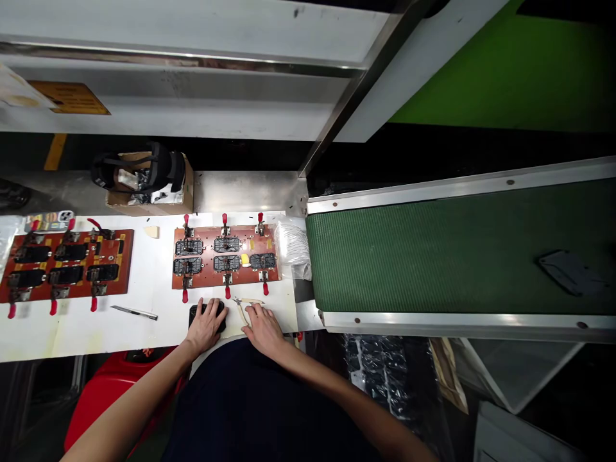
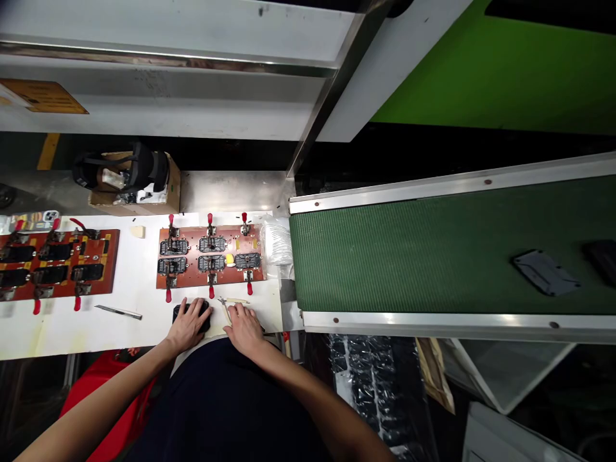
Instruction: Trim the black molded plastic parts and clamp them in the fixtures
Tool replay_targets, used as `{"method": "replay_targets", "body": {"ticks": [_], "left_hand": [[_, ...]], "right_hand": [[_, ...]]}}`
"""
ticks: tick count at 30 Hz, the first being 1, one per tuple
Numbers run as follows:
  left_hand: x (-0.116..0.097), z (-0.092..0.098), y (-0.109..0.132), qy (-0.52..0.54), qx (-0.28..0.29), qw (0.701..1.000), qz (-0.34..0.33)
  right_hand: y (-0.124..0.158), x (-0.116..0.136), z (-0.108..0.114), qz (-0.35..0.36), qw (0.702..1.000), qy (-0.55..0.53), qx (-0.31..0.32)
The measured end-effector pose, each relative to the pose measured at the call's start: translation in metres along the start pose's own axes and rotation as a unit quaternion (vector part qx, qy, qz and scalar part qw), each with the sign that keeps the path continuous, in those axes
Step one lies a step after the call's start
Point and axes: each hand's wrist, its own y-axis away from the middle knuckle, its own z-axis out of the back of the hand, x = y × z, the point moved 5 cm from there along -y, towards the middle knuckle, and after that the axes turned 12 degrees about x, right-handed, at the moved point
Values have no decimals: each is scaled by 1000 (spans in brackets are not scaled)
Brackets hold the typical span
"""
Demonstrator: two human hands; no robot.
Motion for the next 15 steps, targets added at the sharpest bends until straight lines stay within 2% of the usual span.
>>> {"method": "replay_targets", "body": {"ticks": [2,4,5,7,8,9,11,12,13,15], "left_hand": [[0,2,1,5,-1,1000,-1],[-1,2,0,8,0,1000,-1],[-1,2,0,10,0,1000,0],[-2,1,0,10,2,1000,0],[-2,1,0,10,2,1000,0],[-2,1,0,9,2,1000,0],[-3,0,1,8,2,1000,2],[-3,-1,1,8,3,1000,5],[-3,-1,2,8,3,1000,8],[-3,-2,3,9,2,1000,18]], "right_hand": [[17,1,19,17,1000,-11,-2],[35,-6,49,26,999,-19,-26],[45,-16,72,22,998,-13,-59],[72,-49,133,-8,982,20,-188],[90,-74,170,-50,958,57,-277],[110,-105,206,-86,936,68,-334],[154,-178,274,-156,894,80,-412],[178,-220,305,-202,870,89,-441],[203,-263,331,-281,837,115,-456],[249,-346,367,-421,781,123,-443]]}}
